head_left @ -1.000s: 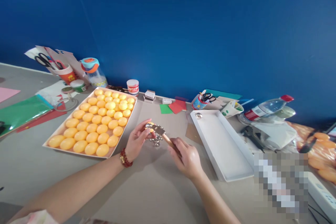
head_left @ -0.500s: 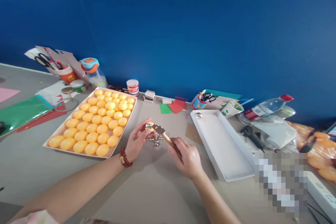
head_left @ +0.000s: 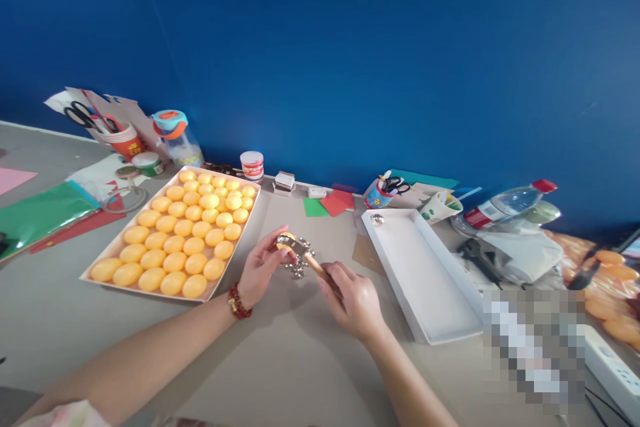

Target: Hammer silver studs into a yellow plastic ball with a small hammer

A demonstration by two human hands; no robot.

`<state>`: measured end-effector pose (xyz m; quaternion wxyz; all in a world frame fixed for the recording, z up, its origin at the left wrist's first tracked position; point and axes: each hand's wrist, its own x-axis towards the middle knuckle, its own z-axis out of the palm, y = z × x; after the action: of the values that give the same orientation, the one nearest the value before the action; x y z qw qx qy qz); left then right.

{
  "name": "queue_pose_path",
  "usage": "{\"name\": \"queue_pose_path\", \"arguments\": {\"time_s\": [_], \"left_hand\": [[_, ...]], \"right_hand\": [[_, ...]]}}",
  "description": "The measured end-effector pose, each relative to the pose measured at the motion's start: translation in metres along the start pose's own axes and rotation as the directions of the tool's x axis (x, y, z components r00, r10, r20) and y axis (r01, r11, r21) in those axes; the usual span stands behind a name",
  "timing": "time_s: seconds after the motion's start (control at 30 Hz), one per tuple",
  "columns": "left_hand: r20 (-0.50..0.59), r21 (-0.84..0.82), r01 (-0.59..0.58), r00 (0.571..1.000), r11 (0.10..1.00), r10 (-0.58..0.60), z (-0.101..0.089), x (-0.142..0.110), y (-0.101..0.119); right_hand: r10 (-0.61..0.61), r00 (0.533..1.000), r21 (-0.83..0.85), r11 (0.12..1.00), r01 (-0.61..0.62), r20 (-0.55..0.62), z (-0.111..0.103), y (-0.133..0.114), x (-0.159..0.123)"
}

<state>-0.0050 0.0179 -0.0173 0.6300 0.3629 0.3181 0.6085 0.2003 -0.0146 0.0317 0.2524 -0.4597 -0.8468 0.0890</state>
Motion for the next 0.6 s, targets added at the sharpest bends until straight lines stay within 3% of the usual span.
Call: {"name": "queue_pose_path", "arguments": {"time_s": [0.6], "left_hand": [[0.004, 0.029, -0.021, 1.0, 0.999, 0.021, -0.0035, 0.0014, -0.005]], "right_hand": [[-0.003, 1.0, 0.021, 1.0, 0.004, -0.006, 0.0015, 0.0017, -0.0003]]}}
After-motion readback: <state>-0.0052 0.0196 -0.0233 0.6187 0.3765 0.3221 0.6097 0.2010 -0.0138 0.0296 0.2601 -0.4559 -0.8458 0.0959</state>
